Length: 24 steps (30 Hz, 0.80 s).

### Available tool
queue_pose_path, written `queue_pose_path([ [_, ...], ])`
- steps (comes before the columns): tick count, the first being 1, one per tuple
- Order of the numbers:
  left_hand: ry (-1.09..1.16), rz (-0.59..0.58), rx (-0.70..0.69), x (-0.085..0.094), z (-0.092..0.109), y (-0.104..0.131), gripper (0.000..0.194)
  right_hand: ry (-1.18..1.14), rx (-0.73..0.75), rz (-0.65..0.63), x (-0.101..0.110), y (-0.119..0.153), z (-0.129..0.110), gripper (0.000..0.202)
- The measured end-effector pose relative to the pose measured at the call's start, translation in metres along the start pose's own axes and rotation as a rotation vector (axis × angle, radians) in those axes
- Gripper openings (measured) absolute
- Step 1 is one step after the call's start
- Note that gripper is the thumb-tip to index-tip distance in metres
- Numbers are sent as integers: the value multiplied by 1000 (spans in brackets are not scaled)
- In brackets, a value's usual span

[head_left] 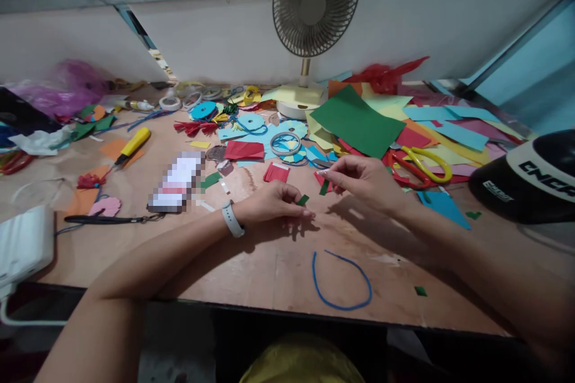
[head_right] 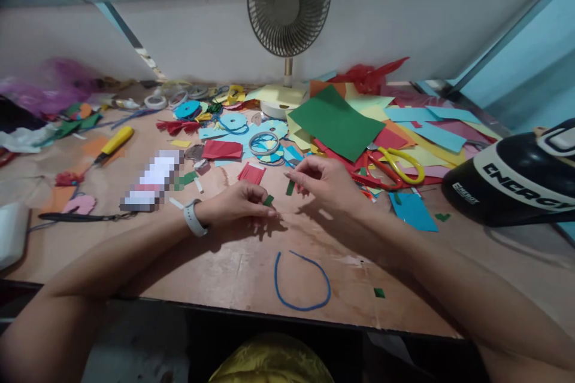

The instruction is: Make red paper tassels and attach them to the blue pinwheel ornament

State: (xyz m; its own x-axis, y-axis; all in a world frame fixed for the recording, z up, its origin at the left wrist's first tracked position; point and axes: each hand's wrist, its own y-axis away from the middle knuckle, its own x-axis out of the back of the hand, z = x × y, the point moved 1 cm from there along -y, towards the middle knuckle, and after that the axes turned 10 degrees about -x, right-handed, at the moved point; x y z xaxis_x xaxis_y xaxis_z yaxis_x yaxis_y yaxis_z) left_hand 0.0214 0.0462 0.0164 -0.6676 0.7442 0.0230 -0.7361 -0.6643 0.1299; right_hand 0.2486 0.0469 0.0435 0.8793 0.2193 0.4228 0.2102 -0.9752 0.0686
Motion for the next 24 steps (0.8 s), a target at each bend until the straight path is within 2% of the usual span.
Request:
queue_pose_path([
  [2,-70,-128,75,10,6,2,42,123,-75,-261,14,-5,0,37],
  [4,-114,-197,114,16,10,3,39,270,-132,-484,24,-8,4,36],
  [6,-135,-228,121,18,12,3,36,416,-137,-579,29,-10,9,31],
  [11,-247,-174,59,15,9,1,32,699,-28,-419,33,-13,11,28],
  [18,-564,-170,-26,19,15,2,41,792,19,-479,36,-15,12,22],
  [21,-670,-219,-55,22,21,3,45,755,58,-424,38,-16,14,23],
  [24,-682,-253,-110,22,24,4,41,684,69,-359,41,-17,11,28],
])
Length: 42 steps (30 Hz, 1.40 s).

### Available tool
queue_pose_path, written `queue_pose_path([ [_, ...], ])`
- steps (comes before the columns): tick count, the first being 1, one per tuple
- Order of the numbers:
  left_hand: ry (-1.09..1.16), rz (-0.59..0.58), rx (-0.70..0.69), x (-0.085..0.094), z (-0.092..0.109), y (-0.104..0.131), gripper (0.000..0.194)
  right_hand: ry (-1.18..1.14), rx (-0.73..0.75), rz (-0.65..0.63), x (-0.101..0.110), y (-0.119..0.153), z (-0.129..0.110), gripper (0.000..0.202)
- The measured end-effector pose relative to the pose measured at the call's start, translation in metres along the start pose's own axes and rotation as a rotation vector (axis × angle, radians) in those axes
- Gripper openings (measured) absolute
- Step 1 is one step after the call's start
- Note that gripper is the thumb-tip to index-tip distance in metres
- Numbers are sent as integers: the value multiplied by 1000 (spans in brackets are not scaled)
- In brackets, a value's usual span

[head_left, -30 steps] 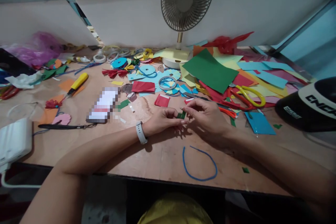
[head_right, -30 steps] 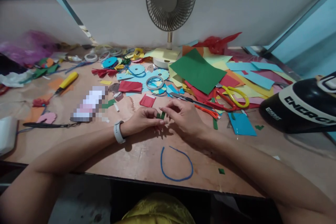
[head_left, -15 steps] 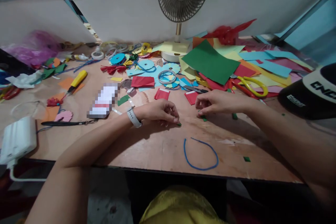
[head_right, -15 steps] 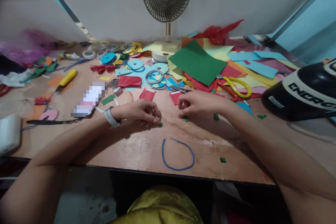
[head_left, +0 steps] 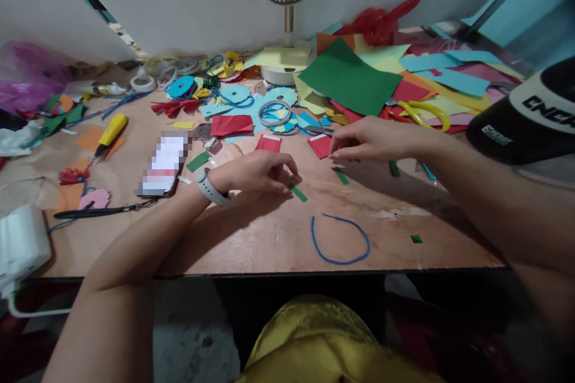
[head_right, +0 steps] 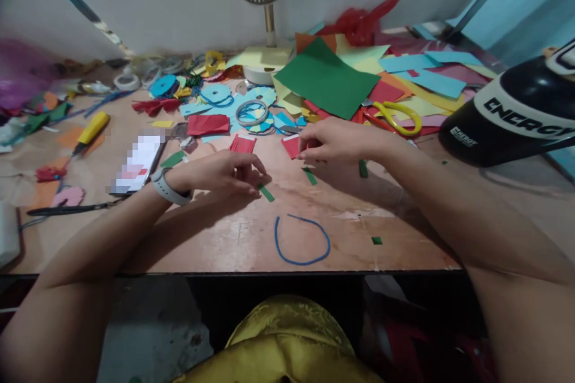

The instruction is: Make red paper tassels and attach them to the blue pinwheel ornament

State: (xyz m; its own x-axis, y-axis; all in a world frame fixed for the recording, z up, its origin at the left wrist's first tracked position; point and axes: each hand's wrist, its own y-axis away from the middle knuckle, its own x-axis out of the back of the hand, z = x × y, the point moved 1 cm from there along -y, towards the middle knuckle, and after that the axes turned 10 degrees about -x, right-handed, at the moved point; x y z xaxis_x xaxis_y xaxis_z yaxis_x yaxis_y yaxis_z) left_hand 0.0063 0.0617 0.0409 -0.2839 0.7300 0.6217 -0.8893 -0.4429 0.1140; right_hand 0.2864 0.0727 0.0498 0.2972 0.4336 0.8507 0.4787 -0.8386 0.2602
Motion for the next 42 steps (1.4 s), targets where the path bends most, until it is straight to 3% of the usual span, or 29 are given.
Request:
queue_pose_path([
  [6,16,43,-25,-9,-4,-2,33,-108,-19,148,1,5,-8,29],
  [10,18,84,-48,-13,-7,-2,23,-184,8,289,1,-12,-12,31],
  [14,18,125,-66,-14,-12,-3,21,73,103,359,5,-58,-15,25],
  [18,138,100,-86,-10,-17,-4,24,411,61,406,7,-105,-18,34],
  [21,291,118,-45,-5,-18,-3,29,538,121,381,7,-127,-24,33],
  [25,339,257,-43,6,-15,-1,28,569,215,334,13,-139,-29,22],
  [30,390,331,-13,14,-18,0,26,486,235,388,26,-146,-27,19],
  [37,346,365,3,14,-32,-2,26,209,118,580,30,-147,-16,14],
  [42,17,703,-84,22,-35,-7,33,-92,115,739,27,-122,-23,19],
])
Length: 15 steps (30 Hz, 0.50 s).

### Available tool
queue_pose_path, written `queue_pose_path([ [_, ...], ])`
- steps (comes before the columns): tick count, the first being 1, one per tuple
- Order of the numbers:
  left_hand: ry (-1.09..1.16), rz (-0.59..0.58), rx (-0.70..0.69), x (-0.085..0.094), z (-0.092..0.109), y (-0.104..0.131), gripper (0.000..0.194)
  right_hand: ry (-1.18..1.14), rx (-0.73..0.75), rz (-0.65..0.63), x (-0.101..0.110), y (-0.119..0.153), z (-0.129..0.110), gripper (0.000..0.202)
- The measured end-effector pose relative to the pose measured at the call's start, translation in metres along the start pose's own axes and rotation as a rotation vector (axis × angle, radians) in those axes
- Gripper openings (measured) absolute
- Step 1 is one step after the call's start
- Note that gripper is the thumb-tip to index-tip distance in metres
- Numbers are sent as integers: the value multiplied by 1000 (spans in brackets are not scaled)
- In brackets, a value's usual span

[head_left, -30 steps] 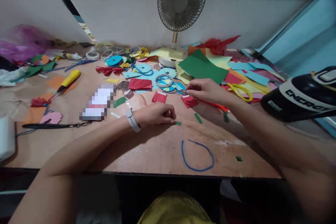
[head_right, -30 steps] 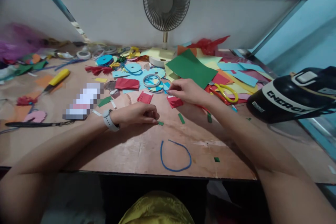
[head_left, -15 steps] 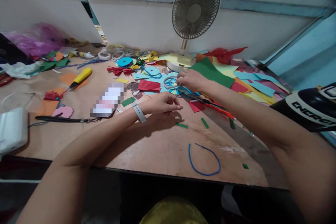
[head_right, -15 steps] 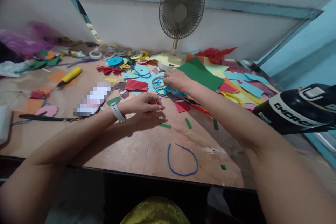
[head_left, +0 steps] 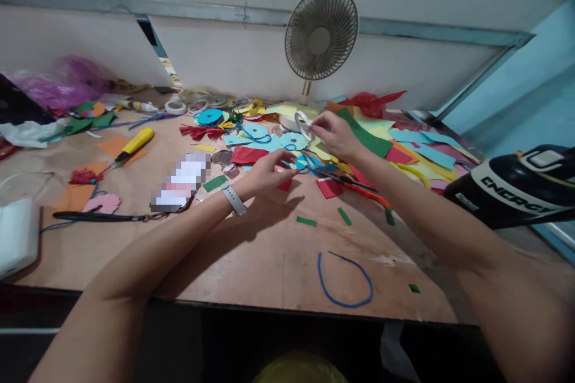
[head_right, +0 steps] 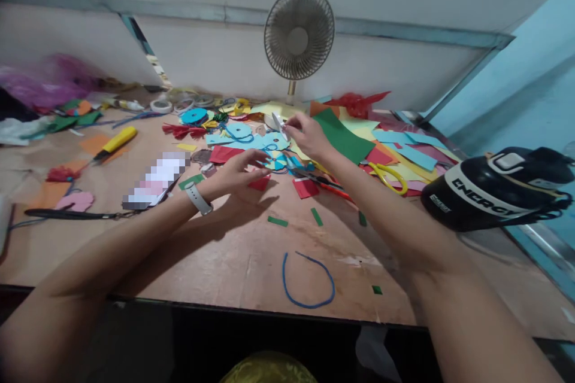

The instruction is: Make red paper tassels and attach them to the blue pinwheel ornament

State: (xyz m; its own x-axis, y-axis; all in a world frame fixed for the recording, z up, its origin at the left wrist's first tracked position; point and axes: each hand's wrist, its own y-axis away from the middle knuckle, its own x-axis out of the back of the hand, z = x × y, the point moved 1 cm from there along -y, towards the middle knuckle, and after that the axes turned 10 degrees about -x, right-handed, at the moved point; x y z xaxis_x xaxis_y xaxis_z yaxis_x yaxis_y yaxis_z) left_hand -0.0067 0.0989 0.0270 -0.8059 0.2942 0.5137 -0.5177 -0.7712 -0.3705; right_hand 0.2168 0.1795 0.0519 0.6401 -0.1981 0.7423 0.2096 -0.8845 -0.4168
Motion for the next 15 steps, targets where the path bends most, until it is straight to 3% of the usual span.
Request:
queue_pose_path([
  [3,-30,107,-108,-4,2,-11,51,-499,-98,63,4,26,-18,32],
  [5,-32,119,-213,-10,7,-19,54,-664,-127,101,5,43,-32,37],
  [11,-80,176,-401,-23,27,-30,32,-826,-180,144,9,76,-50,39],
  [15,-249,218,-536,-18,48,-22,34,-881,-172,94,14,86,-49,42],
])
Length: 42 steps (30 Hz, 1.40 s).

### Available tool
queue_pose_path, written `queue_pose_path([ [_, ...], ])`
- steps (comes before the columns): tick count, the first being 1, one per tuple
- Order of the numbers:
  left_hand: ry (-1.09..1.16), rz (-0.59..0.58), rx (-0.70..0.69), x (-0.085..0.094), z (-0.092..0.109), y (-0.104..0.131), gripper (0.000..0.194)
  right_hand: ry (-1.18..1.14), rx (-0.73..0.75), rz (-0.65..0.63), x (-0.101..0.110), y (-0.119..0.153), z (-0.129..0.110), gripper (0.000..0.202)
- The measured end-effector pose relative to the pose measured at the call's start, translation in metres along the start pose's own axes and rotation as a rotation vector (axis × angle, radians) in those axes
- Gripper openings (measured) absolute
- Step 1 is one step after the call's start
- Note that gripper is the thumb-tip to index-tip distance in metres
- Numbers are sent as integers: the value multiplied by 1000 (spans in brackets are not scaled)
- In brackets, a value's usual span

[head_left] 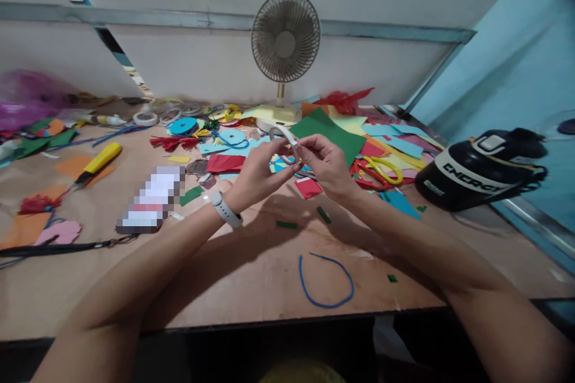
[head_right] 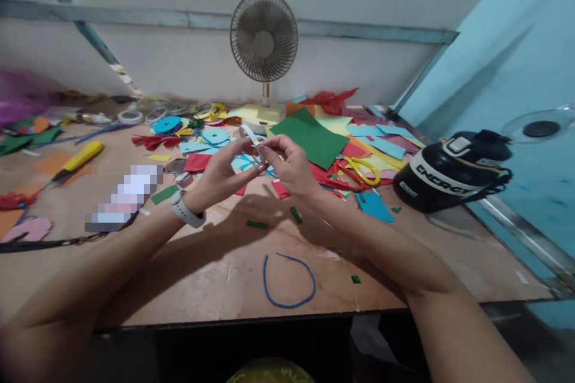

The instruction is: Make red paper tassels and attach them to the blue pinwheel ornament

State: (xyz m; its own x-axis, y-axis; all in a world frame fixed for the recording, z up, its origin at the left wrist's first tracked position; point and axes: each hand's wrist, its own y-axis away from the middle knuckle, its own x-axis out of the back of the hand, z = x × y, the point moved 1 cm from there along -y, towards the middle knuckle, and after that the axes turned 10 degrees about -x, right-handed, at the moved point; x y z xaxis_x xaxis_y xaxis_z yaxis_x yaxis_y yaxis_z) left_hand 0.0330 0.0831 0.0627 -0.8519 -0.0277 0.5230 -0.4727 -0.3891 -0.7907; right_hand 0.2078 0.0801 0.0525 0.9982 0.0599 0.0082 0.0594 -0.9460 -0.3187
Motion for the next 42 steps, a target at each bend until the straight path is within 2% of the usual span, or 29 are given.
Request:
queue_pose_path([
  [3,-109,23,-42,18,15,-6,21,-36,-13,-36,8,3,-8,41],
  [5,-204,77,-130,29,24,-11,13,-45,-35,-136,14,4,-15,38],
  [7,-306,110,-168,38,30,-16,17,-36,-64,-277,19,5,-22,35],
  [9,-271,18,-103,42,32,-20,21,-22,-94,-386,23,6,-28,33],
  [11,-71,-154,26,44,31,-23,24,-10,-98,-450,26,8,-33,31],
  [13,181,-300,161,46,28,-23,37,10,-78,-490,27,9,-37,30],
  [16,429,-426,309,49,25,-24,43,70,-58,-550,29,8,-40,29],
  [18,468,-479,363,50,25,-25,38,139,-43,-524,32,4,-42,29],
  [20,396,-470,381,50,27,-25,37,243,23,-399,39,0,-44,29],
  [22,230,-411,333,48,30,-24,37,358,119,-252,46,-4,-46,28],
  [24,28,-382,230,44,31,-21,32,465,181,-187,52,-6,-46,25],
  [27,-299,-399,67,37,29,-16,22,682,266,-192,51,-5,-44,23],
  [31,-612,-389,-140,27,21,-9,30,922,405,-217,40,0,-34,28],
  [36,-668,-376,-243,18,15,-4,26,949,480,-229,35,3,-25,21],
  [42,-694,-404,-252,16,13,-3,32,973,549,-213,33,7,-27,17],
])
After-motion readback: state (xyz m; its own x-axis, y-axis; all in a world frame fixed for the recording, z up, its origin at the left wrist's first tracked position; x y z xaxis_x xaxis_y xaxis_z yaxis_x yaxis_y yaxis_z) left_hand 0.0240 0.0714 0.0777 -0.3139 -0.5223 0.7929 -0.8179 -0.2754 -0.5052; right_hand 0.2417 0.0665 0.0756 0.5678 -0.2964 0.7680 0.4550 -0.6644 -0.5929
